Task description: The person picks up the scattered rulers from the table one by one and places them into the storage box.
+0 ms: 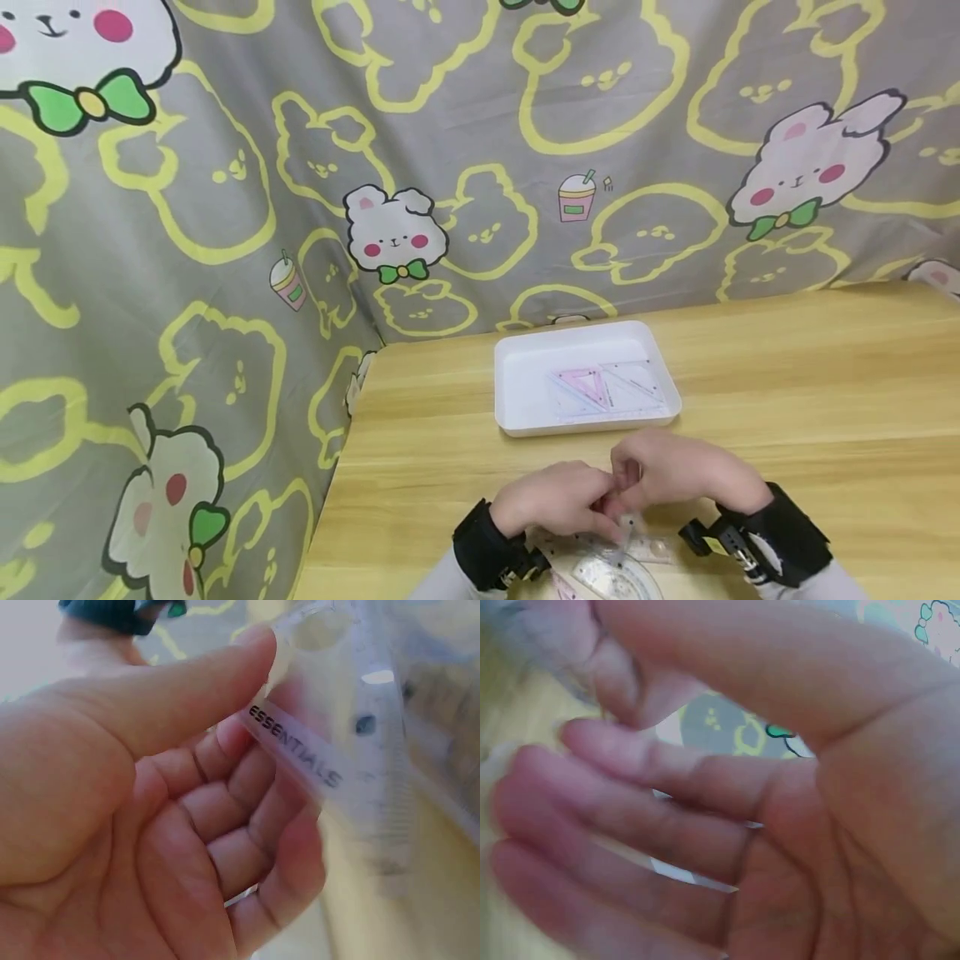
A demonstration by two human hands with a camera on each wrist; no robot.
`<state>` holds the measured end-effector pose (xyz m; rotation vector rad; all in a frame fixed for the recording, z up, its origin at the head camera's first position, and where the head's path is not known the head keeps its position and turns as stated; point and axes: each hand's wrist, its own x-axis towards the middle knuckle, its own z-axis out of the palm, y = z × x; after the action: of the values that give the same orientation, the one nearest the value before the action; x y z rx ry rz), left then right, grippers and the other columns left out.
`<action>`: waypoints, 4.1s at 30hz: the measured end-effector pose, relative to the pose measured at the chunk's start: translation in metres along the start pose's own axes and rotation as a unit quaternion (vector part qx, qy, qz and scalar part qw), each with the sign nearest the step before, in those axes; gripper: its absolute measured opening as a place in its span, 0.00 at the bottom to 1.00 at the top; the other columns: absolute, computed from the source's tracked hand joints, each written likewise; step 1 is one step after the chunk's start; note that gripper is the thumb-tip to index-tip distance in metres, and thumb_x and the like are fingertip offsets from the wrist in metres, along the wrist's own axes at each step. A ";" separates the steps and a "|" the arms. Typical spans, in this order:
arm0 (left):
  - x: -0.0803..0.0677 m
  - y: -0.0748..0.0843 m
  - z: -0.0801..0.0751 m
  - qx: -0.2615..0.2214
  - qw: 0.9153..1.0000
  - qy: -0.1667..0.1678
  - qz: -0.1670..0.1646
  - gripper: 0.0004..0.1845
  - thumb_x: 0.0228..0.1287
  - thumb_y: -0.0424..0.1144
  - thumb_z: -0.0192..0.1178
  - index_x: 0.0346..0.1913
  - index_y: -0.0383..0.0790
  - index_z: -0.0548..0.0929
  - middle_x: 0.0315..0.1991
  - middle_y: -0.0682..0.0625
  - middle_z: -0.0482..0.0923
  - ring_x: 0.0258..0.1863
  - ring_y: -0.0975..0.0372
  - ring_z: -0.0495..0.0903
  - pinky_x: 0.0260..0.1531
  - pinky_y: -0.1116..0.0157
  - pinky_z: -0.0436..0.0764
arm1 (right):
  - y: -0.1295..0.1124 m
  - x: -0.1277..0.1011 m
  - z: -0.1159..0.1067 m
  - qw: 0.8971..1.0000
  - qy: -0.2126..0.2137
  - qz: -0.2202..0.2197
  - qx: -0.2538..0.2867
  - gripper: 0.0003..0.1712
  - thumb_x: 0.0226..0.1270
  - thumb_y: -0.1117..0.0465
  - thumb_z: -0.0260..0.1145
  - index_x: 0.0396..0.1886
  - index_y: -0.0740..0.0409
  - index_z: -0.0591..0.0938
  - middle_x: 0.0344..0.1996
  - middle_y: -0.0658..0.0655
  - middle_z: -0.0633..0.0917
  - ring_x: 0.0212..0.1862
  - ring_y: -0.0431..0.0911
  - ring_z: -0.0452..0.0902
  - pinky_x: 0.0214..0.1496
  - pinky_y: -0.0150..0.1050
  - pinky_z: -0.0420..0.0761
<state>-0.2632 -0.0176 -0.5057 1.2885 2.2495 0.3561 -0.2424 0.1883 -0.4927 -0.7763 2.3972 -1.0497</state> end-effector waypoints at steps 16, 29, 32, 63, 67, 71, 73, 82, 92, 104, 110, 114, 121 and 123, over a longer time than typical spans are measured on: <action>-0.021 -0.022 -0.042 -0.141 0.979 0.144 0.027 0.03 0.79 0.37 0.59 0.48 0.41 0.79 0.37 0.57 0.88 0.32 0.77 0.82 0.35 0.76 0.81 | -0.011 0.013 -0.012 0.973 0.207 -0.101 0.032 0.02 0.72 0.64 0.70 0.41 0.55 0.87 0.30 0.44 0.90 0.30 0.38 0.85 0.35 0.36 0.85; -0.014 -0.049 -0.072 -0.270 0.898 0.345 -0.044 0.06 0.75 0.31 0.61 0.49 0.35 0.85 0.39 0.41 0.88 0.36 0.54 0.89 0.34 0.70 0.83 | -0.022 0.076 -0.028 0.923 0.375 -0.031 0.077 0.14 0.69 0.70 0.72 0.52 0.66 0.81 0.31 0.57 0.90 0.31 0.45 0.87 0.32 0.37 0.86; -0.013 -0.057 -0.072 -0.262 0.890 0.369 -0.060 0.08 0.74 0.30 0.62 0.50 0.34 0.87 0.38 0.43 0.90 0.34 0.55 0.88 0.32 0.69 0.82 | -0.018 0.087 -0.028 0.925 0.371 -0.026 0.076 0.14 0.69 0.70 0.72 0.53 0.67 0.81 0.32 0.60 0.90 0.31 0.46 0.87 0.33 0.36 0.86; 0.022 -0.110 -0.048 -0.110 0.883 0.419 -0.180 0.17 0.63 0.19 0.63 0.54 0.32 0.86 0.42 0.42 0.90 0.43 0.54 0.89 0.44 0.61 0.85 | 0.027 0.134 0.011 0.951 0.306 -0.005 0.030 0.22 0.79 0.72 0.55 0.69 0.71 0.75 0.62 0.75 0.81 0.59 0.66 0.83 0.62 0.61 0.80; 0.024 -0.116 -0.043 -0.087 0.889 0.407 -0.188 0.17 0.61 0.19 0.65 0.53 0.31 0.86 0.42 0.42 0.90 0.45 0.52 0.88 0.46 0.60 0.85 | 0.029 0.136 0.015 0.957 0.289 -0.002 0.010 0.23 0.80 0.70 0.55 0.70 0.71 0.74 0.63 0.76 0.80 0.66 0.70 0.76 0.68 0.65 0.73; 0.027 -0.119 -0.041 -0.075 0.895 0.398 -0.188 0.17 0.62 0.20 0.65 0.53 0.31 0.86 0.42 0.42 0.89 0.46 0.50 0.88 0.49 0.58 0.84 | 0.030 0.137 0.016 0.960 0.279 -0.003 0.005 0.24 0.80 0.71 0.53 0.71 0.73 0.73 0.64 0.76 0.79 0.67 0.70 0.75 0.70 0.64 0.72; 0.028 -0.119 -0.041 -0.068 0.895 0.396 -0.192 0.16 0.62 0.21 0.65 0.53 0.31 0.86 0.42 0.42 0.89 0.46 0.50 0.88 0.49 0.58 0.85 | 0.030 0.138 0.017 0.962 0.275 0.000 0.003 0.24 0.80 0.71 0.52 0.71 0.74 0.72 0.64 0.76 0.79 0.67 0.69 0.75 0.70 0.64 0.72; 0.031 -0.116 -0.037 -0.031 0.891 0.397 -0.219 0.14 0.65 0.23 0.64 0.52 0.31 0.87 0.41 0.41 0.89 0.44 0.49 0.88 0.46 0.56 0.85 | 0.029 0.136 0.015 0.967 0.255 0.014 0.003 0.26 0.79 0.71 0.52 0.73 0.73 0.70 0.64 0.76 0.79 0.65 0.69 0.77 0.69 0.64 0.72; 0.033 -0.113 -0.034 -0.016 0.892 0.391 -0.226 0.12 0.67 0.26 0.66 0.52 0.33 0.86 0.35 0.43 0.88 0.37 0.50 0.86 0.40 0.55 0.84 | 0.025 0.130 0.010 0.970 0.242 0.009 0.002 0.25 0.79 0.71 0.53 0.72 0.73 0.71 0.62 0.76 0.81 0.64 0.69 0.77 0.69 0.64 0.73; 0.034 -0.111 -0.037 -0.021 0.904 0.369 -0.215 0.12 0.65 0.27 0.68 0.50 0.37 0.86 0.36 0.46 0.87 0.31 0.58 0.80 0.33 0.63 0.78 | 0.021 0.130 0.008 0.974 0.226 -0.005 -0.006 0.26 0.77 0.72 0.55 0.72 0.74 0.71 0.63 0.76 0.79 0.54 0.60 0.83 0.66 0.63 0.76; 0.033 -0.114 -0.039 -0.004 0.927 0.311 -0.209 0.28 0.51 0.34 0.81 0.56 0.39 0.83 0.38 0.48 0.83 0.38 0.57 0.79 0.41 0.63 0.78 | 0.021 0.128 0.008 0.976 0.218 0.005 -0.005 0.26 0.78 0.71 0.54 0.72 0.75 0.70 0.64 0.76 0.78 0.61 0.65 0.80 0.68 0.64 0.74; 0.030 -0.109 -0.041 -0.004 0.939 0.260 -0.226 0.39 0.48 0.38 0.85 0.64 0.39 0.78 0.54 0.43 0.82 0.53 0.51 0.79 0.56 0.58 0.78 | 0.022 0.129 0.007 0.976 0.218 0.006 -0.007 0.25 0.78 0.71 0.54 0.71 0.75 0.71 0.65 0.76 0.78 0.64 0.66 0.79 0.70 0.64 0.72; 0.027 -0.111 -0.044 -0.009 0.947 0.242 -0.211 0.38 0.49 0.31 0.79 0.65 0.38 0.76 0.53 0.45 0.81 0.52 0.53 0.79 0.55 0.60 0.79 | 0.023 0.130 0.007 0.978 0.209 0.010 0.003 0.25 0.79 0.71 0.54 0.72 0.76 0.70 0.64 0.75 0.79 0.45 0.53 0.82 0.66 0.62 0.76; 0.026 -0.112 -0.045 -0.011 0.950 0.239 -0.200 0.37 0.48 0.29 0.78 0.65 0.39 0.76 0.53 0.45 0.81 0.52 0.54 0.79 0.55 0.61 0.79 | 0.023 0.130 0.006 0.978 0.209 0.009 0.003 0.25 0.79 0.71 0.54 0.72 0.76 0.70 0.65 0.75 0.79 0.49 0.56 0.83 0.67 0.63 0.75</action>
<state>-0.3795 -0.0511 -0.5284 0.7523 2.8268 0.5849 -0.3455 0.1157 -0.5327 -0.5731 2.7382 -1.3207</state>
